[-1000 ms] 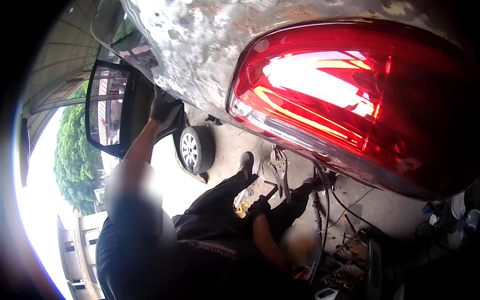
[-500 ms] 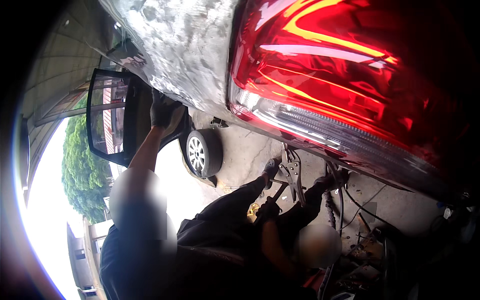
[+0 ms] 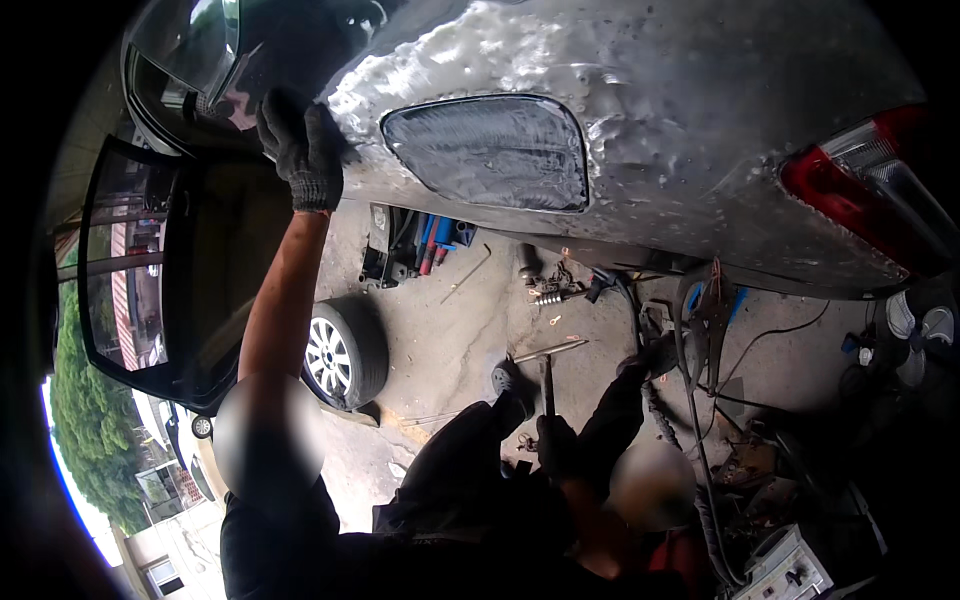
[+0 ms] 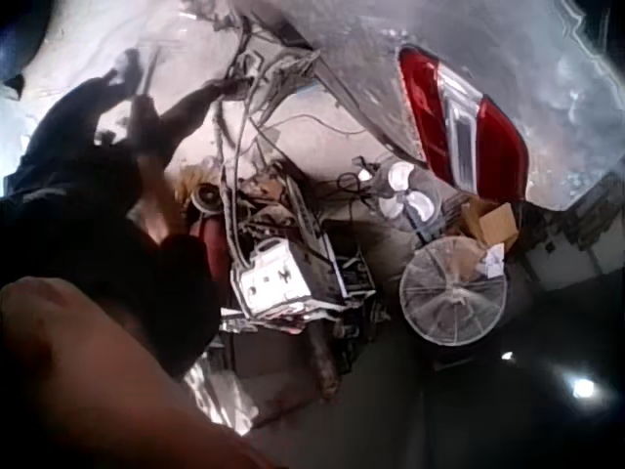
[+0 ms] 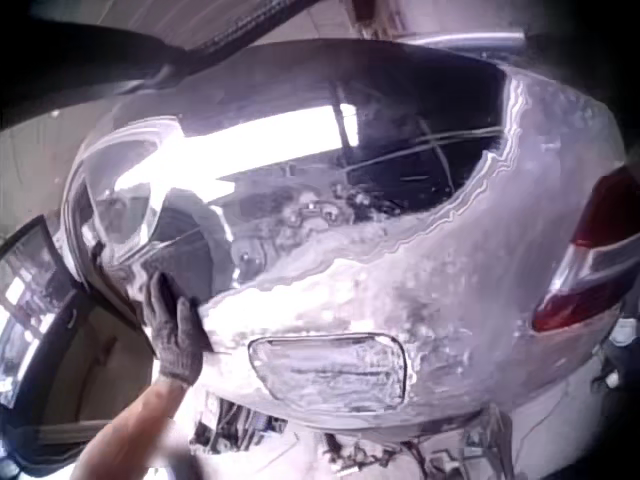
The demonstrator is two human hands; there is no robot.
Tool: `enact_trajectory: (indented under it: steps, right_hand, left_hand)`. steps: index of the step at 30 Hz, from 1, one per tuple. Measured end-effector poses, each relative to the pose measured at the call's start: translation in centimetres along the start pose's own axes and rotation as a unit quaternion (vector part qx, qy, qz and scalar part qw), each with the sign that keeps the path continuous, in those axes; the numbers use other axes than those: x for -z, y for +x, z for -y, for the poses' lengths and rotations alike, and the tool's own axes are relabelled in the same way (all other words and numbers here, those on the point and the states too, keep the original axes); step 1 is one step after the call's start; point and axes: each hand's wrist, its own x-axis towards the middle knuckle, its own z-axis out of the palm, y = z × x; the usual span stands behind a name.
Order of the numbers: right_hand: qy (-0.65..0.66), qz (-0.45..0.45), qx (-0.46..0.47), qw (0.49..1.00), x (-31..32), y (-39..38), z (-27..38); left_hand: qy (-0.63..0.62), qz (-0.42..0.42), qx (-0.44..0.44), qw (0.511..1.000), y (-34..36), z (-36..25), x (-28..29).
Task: The person hammers the metal panel around a fuel tank opening, uses an angle grinder to smooth the surface, and uses a pry bar with a hammer to shape the opening's edge.
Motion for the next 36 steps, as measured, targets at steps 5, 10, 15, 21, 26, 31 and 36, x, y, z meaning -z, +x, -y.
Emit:
enact_trajectory:
  steps: [5, 10, 15, 21, 26, 31, 36]
  right_hand:
    - [-0.378, -0.097, 0.394, 0.832, 6.6, -3.8, 15.9]
    - [-0.425, -0.182, 0.503, 0.730, 8.0, -3.4, 30.8]
    - [-0.514, -0.236, 0.645, 0.513, 9.6, -1.6, 35.2]
    - [-0.532, -0.295, 0.642, 0.466, 10.3, -2.4, 38.8]
    - [-0.547, -0.186, 0.579, 0.575, 12.4, -2.3, 38.5]
    - [-0.561, -0.220, 0.671, 0.432, 10.3, -2.6, 41.4]
    - [-0.535, -0.204, 0.607, 0.551, 11.2, -2.3, 39.9]
  left_hand:
    - [0.177, -0.117, -0.330, 0.920, 7.3, 1.4, -0.6]
    - [-0.031, -0.196, -0.133, 0.971, 6.2, -0.1, -1.8]
    - [-0.012, -0.216, -0.143, 0.966, 5.9, 1.0, -1.7]
    - [-0.008, -0.224, -0.149, 0.963, 6.5, 1.6, -1.9]
    - [-0.003, -0.225, -0.141, 0.964, 6.4, 1.1, -2.2]
    - [0.013, -0.216, -0.153, 0.964, 6.2, 1.4, -1.8]
    - [-0.010, -0.249, -0.167, 0.954, 6.7, 2.0, -3.1]
